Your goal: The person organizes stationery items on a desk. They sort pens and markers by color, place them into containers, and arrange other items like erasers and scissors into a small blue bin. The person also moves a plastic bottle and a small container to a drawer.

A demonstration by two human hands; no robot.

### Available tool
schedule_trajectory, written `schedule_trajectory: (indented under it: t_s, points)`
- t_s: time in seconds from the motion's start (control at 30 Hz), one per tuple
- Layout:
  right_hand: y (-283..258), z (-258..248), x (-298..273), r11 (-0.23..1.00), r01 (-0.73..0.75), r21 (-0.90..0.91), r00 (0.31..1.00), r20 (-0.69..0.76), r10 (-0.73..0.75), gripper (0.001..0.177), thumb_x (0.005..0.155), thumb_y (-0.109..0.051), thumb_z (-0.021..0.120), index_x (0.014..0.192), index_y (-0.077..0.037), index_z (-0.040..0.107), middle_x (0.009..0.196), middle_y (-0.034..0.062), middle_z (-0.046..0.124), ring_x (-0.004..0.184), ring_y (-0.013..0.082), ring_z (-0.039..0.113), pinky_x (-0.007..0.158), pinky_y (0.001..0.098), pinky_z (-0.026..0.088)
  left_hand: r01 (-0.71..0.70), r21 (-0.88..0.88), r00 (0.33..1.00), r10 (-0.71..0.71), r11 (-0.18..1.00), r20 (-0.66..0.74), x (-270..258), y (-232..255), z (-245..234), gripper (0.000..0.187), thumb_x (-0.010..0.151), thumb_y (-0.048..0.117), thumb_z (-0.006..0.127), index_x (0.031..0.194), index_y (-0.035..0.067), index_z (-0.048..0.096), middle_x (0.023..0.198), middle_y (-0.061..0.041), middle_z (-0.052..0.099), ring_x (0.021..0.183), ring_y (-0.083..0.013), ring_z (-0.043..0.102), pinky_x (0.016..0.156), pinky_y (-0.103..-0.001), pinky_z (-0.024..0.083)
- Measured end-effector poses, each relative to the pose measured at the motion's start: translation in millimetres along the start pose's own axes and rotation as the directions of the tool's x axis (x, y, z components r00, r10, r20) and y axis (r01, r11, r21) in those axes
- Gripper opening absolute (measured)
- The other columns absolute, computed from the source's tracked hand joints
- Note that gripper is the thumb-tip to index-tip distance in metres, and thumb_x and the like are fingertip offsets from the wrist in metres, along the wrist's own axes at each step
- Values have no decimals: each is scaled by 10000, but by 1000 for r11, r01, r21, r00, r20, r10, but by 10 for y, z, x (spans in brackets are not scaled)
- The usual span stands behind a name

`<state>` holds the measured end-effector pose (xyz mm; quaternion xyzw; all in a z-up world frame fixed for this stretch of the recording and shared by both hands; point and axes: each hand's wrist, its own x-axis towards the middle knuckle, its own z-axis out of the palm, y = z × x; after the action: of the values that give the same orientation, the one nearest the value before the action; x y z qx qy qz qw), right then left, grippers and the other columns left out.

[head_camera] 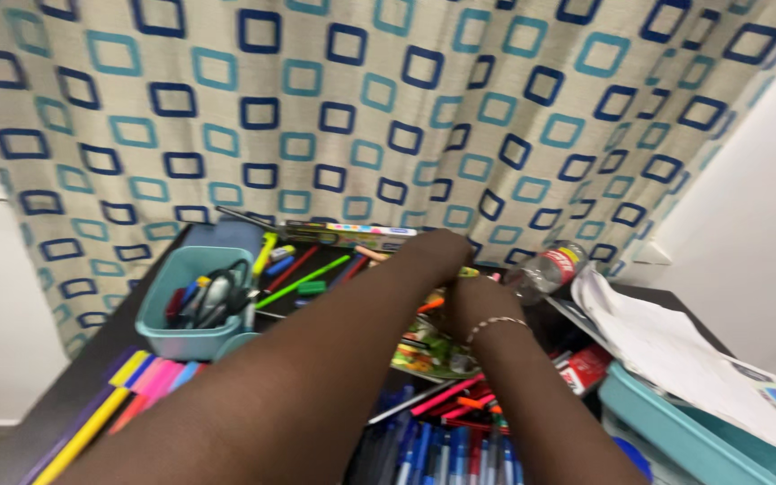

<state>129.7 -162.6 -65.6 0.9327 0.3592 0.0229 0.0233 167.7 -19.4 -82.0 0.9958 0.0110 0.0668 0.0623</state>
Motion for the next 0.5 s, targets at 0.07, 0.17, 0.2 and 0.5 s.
schedule_trajectory:
  t_s: [0.07,0.17,0.2,0.5]
  points:
    - [17,-3,71,997,43,-63,999,0,-44,387,837,-361,801,1138,-125,745,1174,135,722,1131,322,685,962,488,546,-4,-44,999,6,999,48,174,-64,66,445,806,92,741,1224,243,732,1227,-104,710,1131,-303,681,927,-445,542]
    - [25,-5,124,996,35,-76,998,56,-31,355,838,-322,798,1120,-108,777,1177,135,732,1136,311,689,972,477,547,7,-61,997,-3,998,72,273,-131,167,474,791,97,752,1230,277,745,1244,-93,703,1133,-288,677,937,-432,533]
    - [30,-16,126,997,18,-69,996,83,-12,341,841,-308,795,1117,-108,787,1178,134,736,1135,308,692,973,472,549,10,-59,997,-6,998,71,294,-117,188,452,801,112,750,1222,278,758,1244,-96,705,1132,-286,680,938,-429,534]
    - [-40,-83,84,999,-32,36,998,54,30,486,777,-267,887,1197,-89,720,1207,144,717,1133,323,692,916,457,567,94,-109,985,-77,990,153,351,-172,194,308,866,173,723,1166,210,783,1151,-116,741,1041,-282,719,894,-413,557]
